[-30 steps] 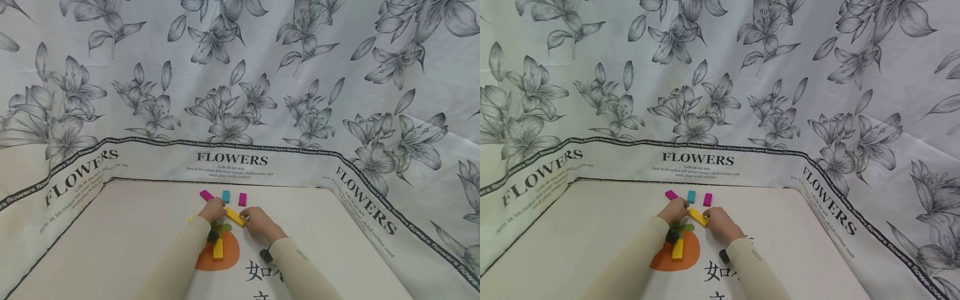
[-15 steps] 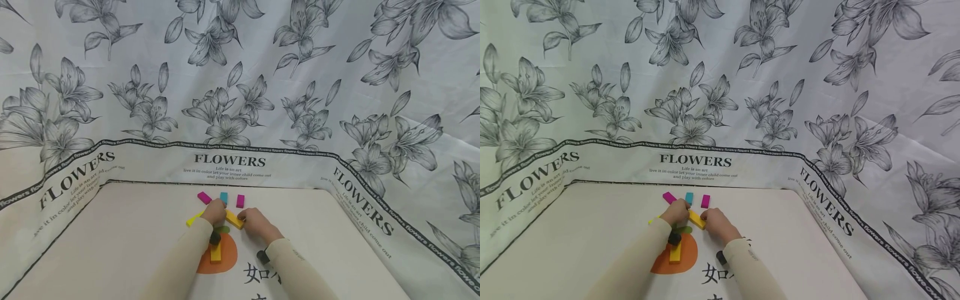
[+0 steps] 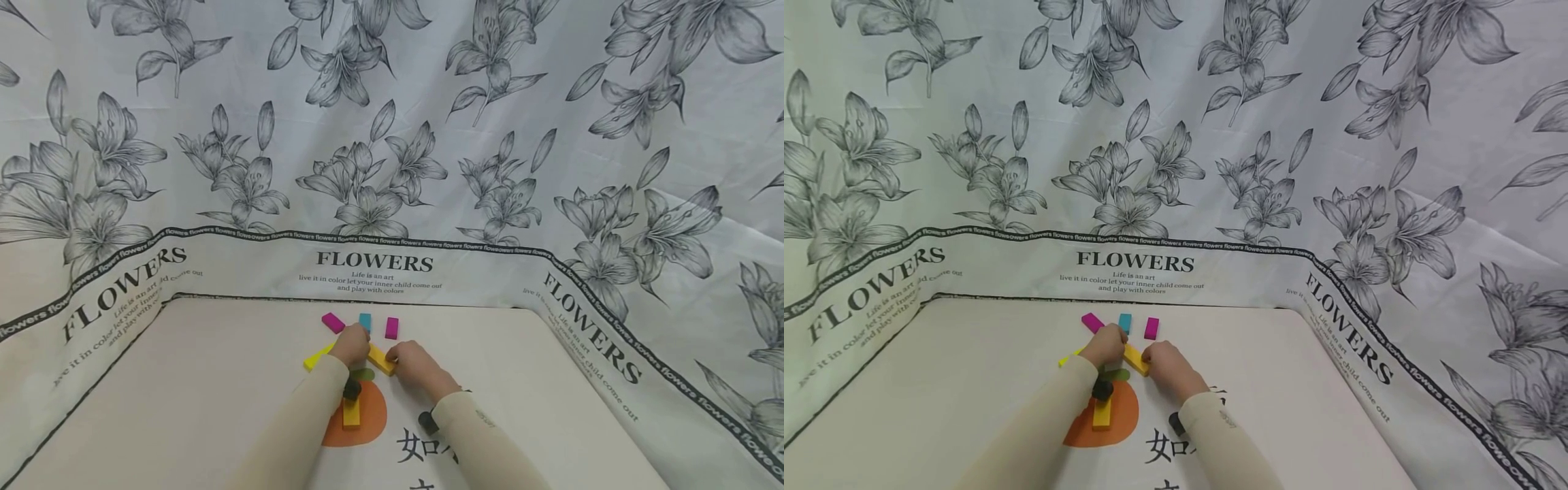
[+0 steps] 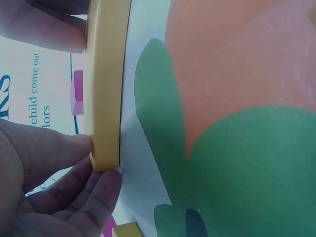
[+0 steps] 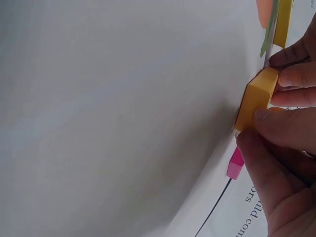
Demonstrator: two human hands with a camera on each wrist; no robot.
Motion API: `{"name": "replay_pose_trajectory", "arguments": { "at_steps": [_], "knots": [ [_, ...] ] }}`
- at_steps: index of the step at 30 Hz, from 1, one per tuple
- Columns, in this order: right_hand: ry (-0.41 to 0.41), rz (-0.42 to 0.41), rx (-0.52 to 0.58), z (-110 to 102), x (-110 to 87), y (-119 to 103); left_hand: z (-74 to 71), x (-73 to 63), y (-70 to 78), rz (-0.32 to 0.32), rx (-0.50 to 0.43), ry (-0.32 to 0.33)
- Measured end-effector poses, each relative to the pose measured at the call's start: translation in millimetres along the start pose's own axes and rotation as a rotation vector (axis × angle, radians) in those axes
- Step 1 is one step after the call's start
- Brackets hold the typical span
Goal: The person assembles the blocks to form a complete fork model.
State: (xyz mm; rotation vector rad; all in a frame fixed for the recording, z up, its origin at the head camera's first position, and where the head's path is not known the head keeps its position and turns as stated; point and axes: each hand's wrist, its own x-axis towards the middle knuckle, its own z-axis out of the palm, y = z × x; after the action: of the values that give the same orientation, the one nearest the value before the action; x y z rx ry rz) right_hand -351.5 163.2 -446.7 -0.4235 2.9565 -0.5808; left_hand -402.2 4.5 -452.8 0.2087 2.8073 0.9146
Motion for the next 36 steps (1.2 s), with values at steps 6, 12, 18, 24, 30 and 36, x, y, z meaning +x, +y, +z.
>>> {"name": "replay_pose_trajectory", "arguments": {
  "at_steps": [6, 12, 18, 24, 30, 36],
  "knots": [
    [-0.002, -0.025, -0.064, -1, -2.0, -6, -0.6, 3.1, 0.0, 0.002, 0.002, -0.012],
    [-0.011, -0.063, -0.106, 0, -2.5, -12, -0.5, 6.6, -1.7, 0.021, 0.029, -0.011],
    [-0.027, -0.081, -0.097, 4, -4.5, -14, -2.7, 1.4, 1.1, 0.082, 0.082, 0.010],
    [-0.026, -0.076, -0.052, 6, -7.9, -17, -5.9, -4.4, 4.3, 0.104, 0.095, -0.014],
    [-0.011, -0.116, -0.054, 8, -11.4, -23, -5.5, -4.2, 3.9, 0.102, 0.091, -0.029],
    [-0.008, -0.128, -0.055, 11, -14.0, -28, -4.1, -5.7, 3.7, 0.110, 0.065, -0.041]
  ]
}}
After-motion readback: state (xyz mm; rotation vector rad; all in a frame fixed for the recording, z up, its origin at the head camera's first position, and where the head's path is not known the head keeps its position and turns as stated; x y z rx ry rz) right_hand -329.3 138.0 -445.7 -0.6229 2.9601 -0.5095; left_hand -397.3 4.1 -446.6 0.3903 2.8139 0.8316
